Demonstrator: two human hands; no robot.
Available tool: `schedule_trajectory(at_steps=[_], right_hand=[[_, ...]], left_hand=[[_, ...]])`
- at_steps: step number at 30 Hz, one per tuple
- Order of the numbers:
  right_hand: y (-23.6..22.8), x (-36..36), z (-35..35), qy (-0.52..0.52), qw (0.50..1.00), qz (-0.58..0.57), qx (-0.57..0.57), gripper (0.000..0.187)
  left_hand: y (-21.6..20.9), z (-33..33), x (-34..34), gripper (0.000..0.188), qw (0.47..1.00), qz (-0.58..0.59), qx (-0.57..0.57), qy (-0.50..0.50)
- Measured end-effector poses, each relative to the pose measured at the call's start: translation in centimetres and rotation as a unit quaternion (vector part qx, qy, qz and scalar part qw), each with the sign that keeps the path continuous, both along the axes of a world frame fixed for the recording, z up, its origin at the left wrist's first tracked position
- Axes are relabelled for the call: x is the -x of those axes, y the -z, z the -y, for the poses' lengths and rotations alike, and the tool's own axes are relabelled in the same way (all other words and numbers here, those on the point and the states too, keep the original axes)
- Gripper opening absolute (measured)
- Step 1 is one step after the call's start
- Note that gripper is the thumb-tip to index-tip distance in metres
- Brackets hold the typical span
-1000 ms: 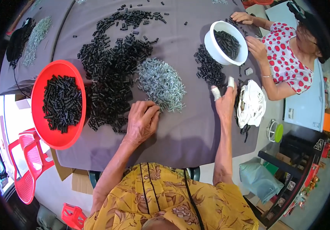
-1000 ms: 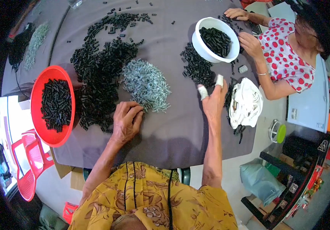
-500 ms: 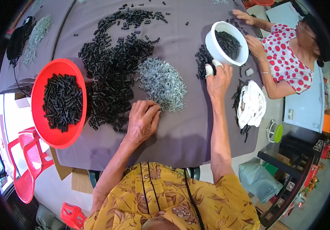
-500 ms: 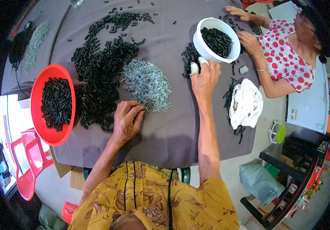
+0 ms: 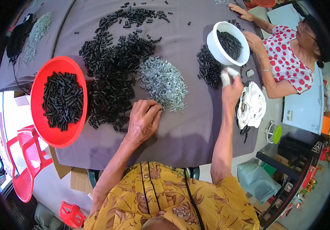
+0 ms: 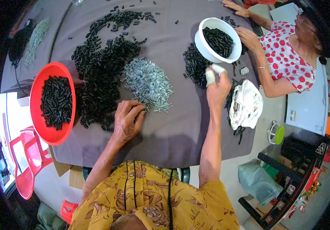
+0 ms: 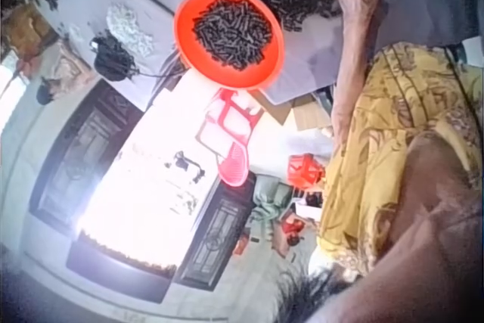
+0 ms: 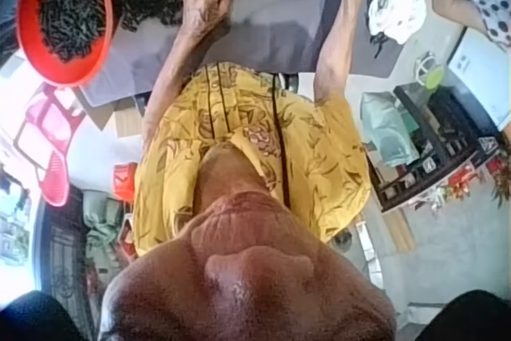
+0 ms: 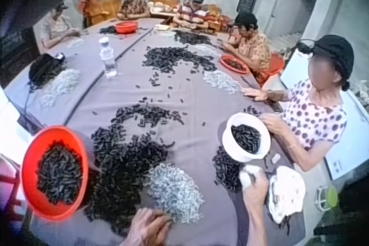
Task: Sorting small black plastic components and inserting metal pins into them.
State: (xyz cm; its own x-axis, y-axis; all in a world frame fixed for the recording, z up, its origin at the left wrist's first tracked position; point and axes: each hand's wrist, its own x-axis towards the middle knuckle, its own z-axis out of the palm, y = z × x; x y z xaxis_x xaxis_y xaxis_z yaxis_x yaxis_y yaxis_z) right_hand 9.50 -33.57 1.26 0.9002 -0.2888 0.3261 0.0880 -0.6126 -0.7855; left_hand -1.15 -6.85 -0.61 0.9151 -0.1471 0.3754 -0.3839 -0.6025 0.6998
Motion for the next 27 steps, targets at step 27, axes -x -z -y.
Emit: schedule_trajectory(at_steps=[27], right_hand=[[2.3,4.3,2.6,-0.240,0.876,-0.055,-0.414,0.018]], left_hand=[[0.2,0.1,-0.1,0.020,1.000,0.022,0.010,0.001]])
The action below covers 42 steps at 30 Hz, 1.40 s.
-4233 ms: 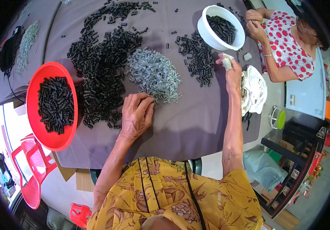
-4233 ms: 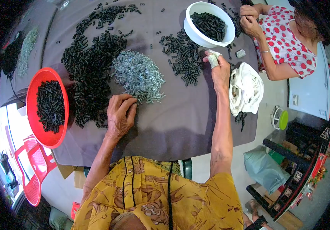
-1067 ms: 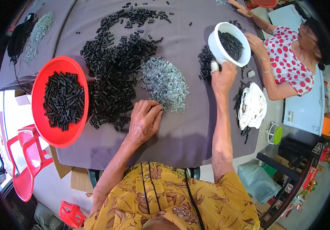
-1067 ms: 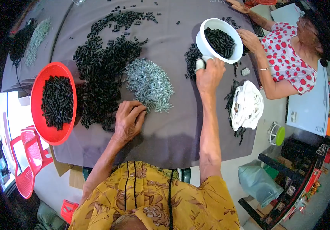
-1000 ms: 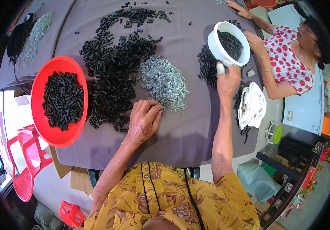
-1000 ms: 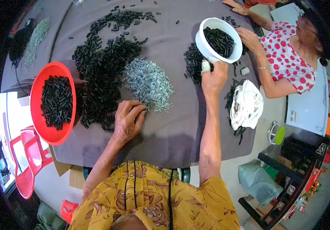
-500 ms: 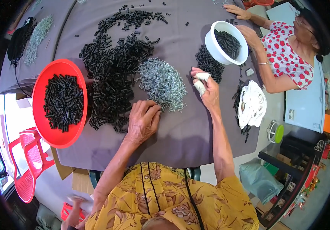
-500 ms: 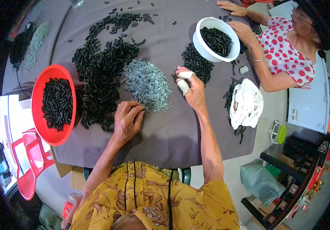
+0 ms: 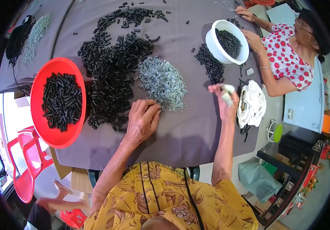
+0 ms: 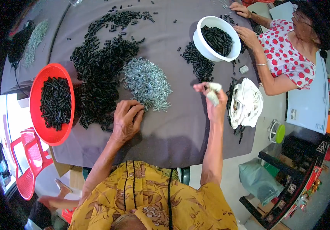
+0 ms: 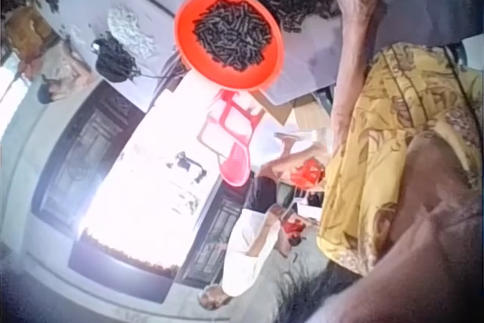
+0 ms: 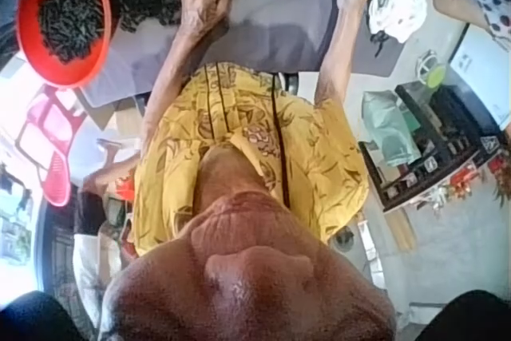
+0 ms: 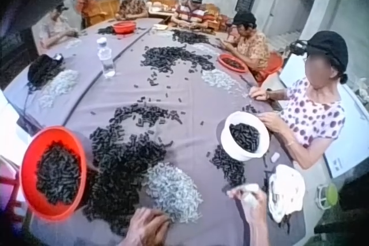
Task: Sorting small black plastic components and inserting metal pins into them.
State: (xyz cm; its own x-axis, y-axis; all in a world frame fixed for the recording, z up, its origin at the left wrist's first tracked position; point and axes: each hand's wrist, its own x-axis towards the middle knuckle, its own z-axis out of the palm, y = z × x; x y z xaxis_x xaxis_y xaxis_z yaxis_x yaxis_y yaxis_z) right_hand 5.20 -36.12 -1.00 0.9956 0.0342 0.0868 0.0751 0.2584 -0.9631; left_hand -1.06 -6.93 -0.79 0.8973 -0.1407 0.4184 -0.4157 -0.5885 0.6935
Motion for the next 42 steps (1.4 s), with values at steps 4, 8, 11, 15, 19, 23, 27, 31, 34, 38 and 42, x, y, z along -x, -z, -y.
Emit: schedule_trajectory(at_steps=[4,8,11,15,19,23,27,31,34,38,42], right_hand=[[0.5,0.0,-0.2,-0.032,0.999,-0.019,-0.024,0.016],[0.8,-3.0,-0.3,-0.047,0.999,0.001,-0.004,0.020],[0.7,-4.9,-0.4,-0.036,0.999,0.002,-0.029,0.014],[0.3,-5.7,-0.9,-0.015,1.000,-0.003,-0.018,0.017],[-0.6,-7.2,-5.5,-0.044,0.998,0.050,-0.016,0.017],[1.3,-9.5,-8.2,-0.074,0.996,0.041,-0.042,0.017],[2.3,-11.2,-7.6,0.017,0.999,0.034,0.008,0.018],[1.1,-11.1,-8.3,0.039,0.999,0.013,0.016,0.012],[-0.1,-10.2,-9.6,0.032,0.991,-0.001,0.126,0.015],[-2.7,-9.6,-14.0,-0.020,0.957,0.051,0.286,0.016],[-2.6,-10.5,-18.9,-0.045,0.932,0.150,0.326,0.017]], left_hand=[[-0.1,0.1,-0.1,0.019,1.000,0.001,-0.002,0.002],[0.2,0.1,0.1,0.017,1.000,-0.009,-0.007,0.001],[-0.1,0.2,0.1,0.017,1.000,-0.016,-0.009,0.000],[0.0,0.2,0.1,0.017,1.000,-0.015,-0.006,-0.001],[0.1,-0.2,0.3,0.017,1.000,-0.013,-0.004,-0.006],[-0.2,0.1,0.0,0.016,1.000,-0.007,0.004,-0.004],[0.2,0.0,0.1,0.017,1.000,0.002,0.005,-0.002],[0.7,-0.4,0.3,0.018,1.000,0.011,0.010,0.001],[0.6,-0.6,0.4,0.019,1.000,0.004,0.016,0.007],[-0.6,-0.8,0.6,0.022,0.998,-0.044,0.013,0.037],[-0.9,-0.6,0.4,0.024,0.997,-0.049,-0.002,0.055]])
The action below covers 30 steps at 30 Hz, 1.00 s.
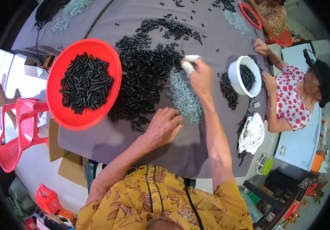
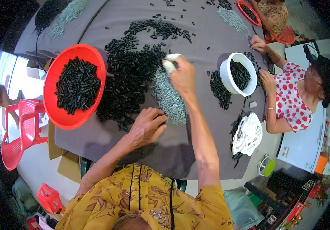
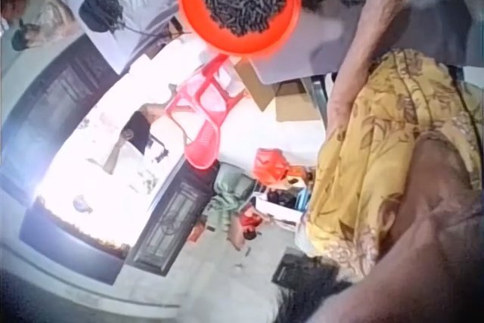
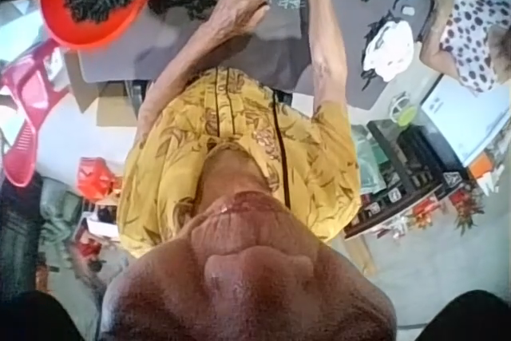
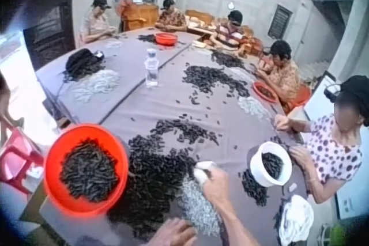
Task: Sorting small black plastic components and inserting metal pins into them.
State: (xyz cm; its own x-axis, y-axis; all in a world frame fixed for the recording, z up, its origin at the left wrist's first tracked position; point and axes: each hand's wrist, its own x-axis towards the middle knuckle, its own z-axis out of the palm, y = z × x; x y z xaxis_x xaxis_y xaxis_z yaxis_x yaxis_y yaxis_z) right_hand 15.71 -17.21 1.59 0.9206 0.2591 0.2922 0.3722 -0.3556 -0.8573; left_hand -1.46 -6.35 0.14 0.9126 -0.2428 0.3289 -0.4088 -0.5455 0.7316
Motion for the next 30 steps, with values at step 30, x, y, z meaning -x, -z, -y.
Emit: schedule_trajectory(at_steps=[30], right_hand=[[1.6,-11.6,-4.7,-0.057,0.986,-0.097,-0.126,0.029]], left_hand=[[-1.2,-1.5,1.2,0.020,0.991,-0.083,0.107,0.010]])
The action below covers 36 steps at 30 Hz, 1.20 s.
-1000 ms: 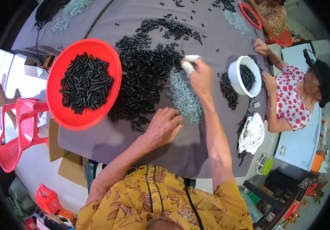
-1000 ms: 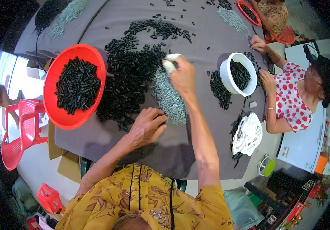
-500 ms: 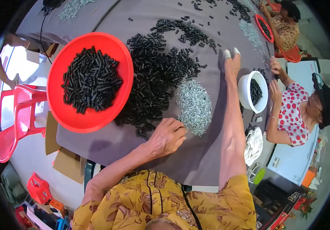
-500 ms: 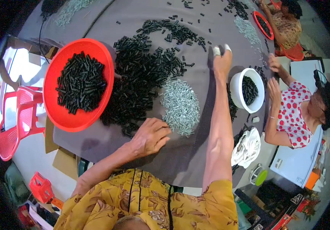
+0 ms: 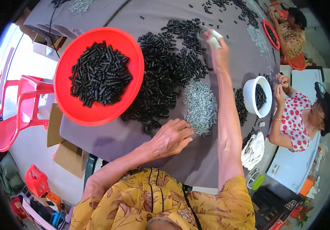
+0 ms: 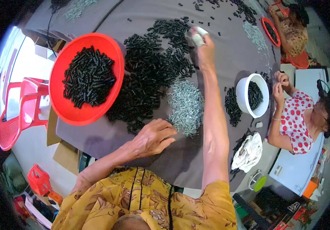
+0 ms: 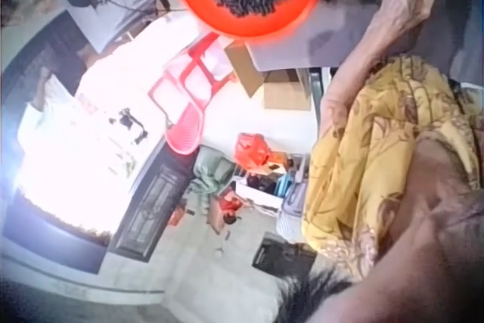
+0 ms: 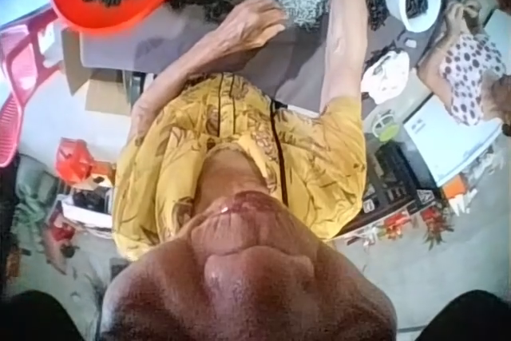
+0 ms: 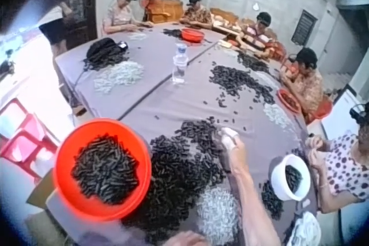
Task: Sorting small black plastic components and inserting metal pins into them.
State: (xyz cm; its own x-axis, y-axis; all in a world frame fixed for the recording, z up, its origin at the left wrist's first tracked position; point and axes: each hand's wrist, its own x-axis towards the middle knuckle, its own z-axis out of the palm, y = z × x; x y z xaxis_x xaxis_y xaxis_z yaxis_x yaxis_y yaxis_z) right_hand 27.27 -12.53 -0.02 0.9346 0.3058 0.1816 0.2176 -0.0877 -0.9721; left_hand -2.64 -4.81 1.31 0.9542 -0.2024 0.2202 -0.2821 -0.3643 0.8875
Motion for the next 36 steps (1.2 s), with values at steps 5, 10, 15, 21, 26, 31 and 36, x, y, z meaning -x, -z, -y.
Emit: schedule_trajectory(at_steps=[5,10,15,21,26,31,36], right_hand=[[0.4,1.4,4.9,0.157,0.934,0.116,0.300,0.034],[0.2,2.9,3.1,0.106,0.889,0.074,0.439,0.024],[-1.5,4.7,-1.4,-0.035,0.957,-0.120,0.263,0.022],[0.3,1.8,-0.8,0.029,0.882,0.232,0.409,0.025],[-0.8,2.4,-2.5,-0.044,0.945,0.167,0.277,0.020],[0.0,-1.3,-1.1,0.010,0.900,0.156,0.407,0.040],[-0.2,-1.0,-3.7,-0.013,0.849,0.241,0.470,0.053]], left_hand=[[-0.4,-0.2,1.0,0.020,0.999,-0.019,0.048,0.004],[-0.6,-0.3,1.7,0.020,0.999,-0.026,0.039,0.019],[-0.2,-0.9,2.1,0.020,0.999,-0.034,0.033,0.009],[-0.1,-0.6,1.8,0.020,0.998,-0.026,0.047,0.015],[0.1,-1.1,1.6,0.019,0.998,-0.036,0.057,0.006],[0.4,-1.4,1.5,0.018,0.997,-0.046,0.061,0.006],[1.1,-1.1,1.4,0.017,0.999,-0.015,0.044,0.002]])
